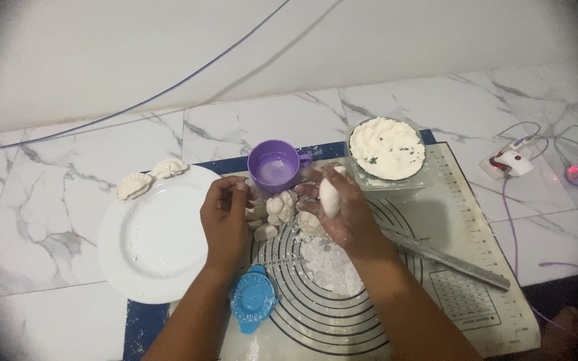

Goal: The person is portioning a larger mass of dough into smaller pieces and rolling each piece into a ball or oval shape using their hands.

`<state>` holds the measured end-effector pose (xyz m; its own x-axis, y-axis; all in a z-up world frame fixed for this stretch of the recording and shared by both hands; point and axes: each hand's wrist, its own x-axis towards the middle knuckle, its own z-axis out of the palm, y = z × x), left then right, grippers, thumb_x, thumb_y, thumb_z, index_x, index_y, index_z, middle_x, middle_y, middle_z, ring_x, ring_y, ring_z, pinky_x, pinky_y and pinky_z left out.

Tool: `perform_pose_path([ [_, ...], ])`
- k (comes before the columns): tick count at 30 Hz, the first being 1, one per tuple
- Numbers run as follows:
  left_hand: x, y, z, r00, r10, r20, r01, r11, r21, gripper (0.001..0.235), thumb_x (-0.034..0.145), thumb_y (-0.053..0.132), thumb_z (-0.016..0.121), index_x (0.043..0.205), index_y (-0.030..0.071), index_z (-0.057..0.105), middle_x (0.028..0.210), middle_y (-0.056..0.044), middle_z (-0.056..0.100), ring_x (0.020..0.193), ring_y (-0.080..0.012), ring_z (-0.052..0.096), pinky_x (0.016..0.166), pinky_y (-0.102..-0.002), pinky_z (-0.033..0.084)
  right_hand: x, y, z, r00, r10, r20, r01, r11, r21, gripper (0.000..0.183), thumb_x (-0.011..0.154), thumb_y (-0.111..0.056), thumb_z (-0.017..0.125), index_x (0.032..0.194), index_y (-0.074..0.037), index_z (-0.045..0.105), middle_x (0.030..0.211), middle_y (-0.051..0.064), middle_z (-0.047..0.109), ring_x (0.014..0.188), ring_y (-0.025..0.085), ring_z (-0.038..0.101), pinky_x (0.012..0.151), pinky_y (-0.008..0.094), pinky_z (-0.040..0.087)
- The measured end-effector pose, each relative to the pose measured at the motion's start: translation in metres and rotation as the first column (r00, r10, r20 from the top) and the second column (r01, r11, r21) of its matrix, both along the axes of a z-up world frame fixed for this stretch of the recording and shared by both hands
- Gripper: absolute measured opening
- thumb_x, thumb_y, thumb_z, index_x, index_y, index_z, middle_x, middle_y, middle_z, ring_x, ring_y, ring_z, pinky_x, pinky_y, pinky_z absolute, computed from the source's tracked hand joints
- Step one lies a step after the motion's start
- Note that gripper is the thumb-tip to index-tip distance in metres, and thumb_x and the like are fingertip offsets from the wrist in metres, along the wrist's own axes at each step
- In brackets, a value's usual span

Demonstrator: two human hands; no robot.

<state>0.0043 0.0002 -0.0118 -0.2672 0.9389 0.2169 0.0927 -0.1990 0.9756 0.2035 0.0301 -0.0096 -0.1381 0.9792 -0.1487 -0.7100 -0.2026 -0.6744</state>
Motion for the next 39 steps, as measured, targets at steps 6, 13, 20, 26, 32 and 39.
perform_pose_path([
  [6, 0.002, -0.002, 0.001, 1.000, -0.005, 0.012, 0.005, 1.000, 0.017, 0.018, 0.106, 0.017, 0.055, 0.113, 0.001, 0.062, 0.088, -0.013, 0.064, 0.088, -0.0210, 0.066, 0.079, -0.036, 0.055, -0.003, 0.002, -0.004, 0.968, -0.051, 0.246, 0.051, 0.999, 0.005, 0.034, 0.095, -0.016, 0.071, 0.124, -0.008, 0.054, 0.083, 0.010, 0.065, 0.056, 0.018, 0.066, 0.047, 0.030, 0.056],
  [13, 0.001, -0.003, 0.004, 1.000, -0.012, 0.009, 0.012, 1.000, -0.017, 0.018, 0.107, 0.016, 0.054, 0.115, 0.002, 0.061, 0.091, -0.014, 0.063, 0.089, -0.0223, 0.066, 0.081, -0.038, 0.055, -0.005, -0.004, 0.002, 0.981, -0.050, 0.190, 0.060, 0.997, -0.043, 0.043, 0.105, -0.038, 0.055, 0.071, -0.011, 0.057, 0.051, 0.004, 0.050, 0.036, 0.015, 0.052, 0.029, 0.026, 0.041],
  [20, 0.003, -0.003, 0.006, 0.998, 0.011, 0.056, -0.009, 0.999, -0.035, 0.017, 0.107, 0.015, 0.053, 0.115, 0.002, 0.061, 0.090, -0.012, 0.061, 0.089, -0.0216, 0.063, 0.081, -0.036, 0.053, -0.005, -0.002, 0.004, 0.982, -0.122, 0.145, 0.122, 0.993, 0.009, 0.034, 0.102, -0.029, 0.053, 0.077, -0.007, 0.055, 0.055, 0.008, 0.048, 0.038, 0.020, 0.051, 0.031, 0.029, 0.039],
  [26, 0.003, -0.003, 0.007, 0.999, 0.014, 0.038, -0.013, 0.999, -0.042, 0.017, 0.107, 0.016, 0.054, 0.114, 0.003, 0.061, 0.090, -0.013, 0.063, 0.089, -0.0226, 0.065, 0.081, -0.038, 0.054, -0.002, 0.003, 0.012, 0.998, 0.030, 0.055, -0.031, 0.999, 0.022, 0.046, 0.098, -0.028, 0.045, 0.138, -0.006, 0.044, 0.119, 0.022, 0.068, 0.094, 0.031, 0.071, 0.075, 0.043, 0.058],
  [32, 0.002, -0.002, 0.001, 0.999, 0.009, 0.043, -0.007, 0.999, -0.047, 0.018, 0.106, 0.017, 0.055, 0.114, 0.003, 0.061, 0.090, -0.014, 0.063, 0.089, -0.0230, 0.065, 0.081, -0.038, 0.055, 0.004, 0.005, -0.001, 0.997, -0.017, 0.080, 0.027, 0.993, -0.116, 0.032, 0.097, -0.028, 0.056, 0.125, -0.012, 0.055, 0.097, 0.012, 0.062, 0.078, 0.024, 0.061, 0.059, 0.033, 0.048],
  [39, 0.003, -0.004, 0.005, 0.998, 0.023, 0.063, -0.021, 0.999, -0.032, 0.019, 0.105, 0.018, 0.055, 0.113, 0.002, 0.062, 0.089, -0.013, 0.063, 0.087, -0.0214, 0.065, 0.078, -0.038, 0.055, 0.000, 0.000, 0.003, 0.980, -0.095, 0.174, 0.124, 0.979, -0.165, 0.030, 0.101, -0.028, 0.057, 0.081, -0.007, 0.058, 0.072, 0.013, 0.057, 0.042, 0.018, 0.045, 0.028, 0.025, 0.029],
])
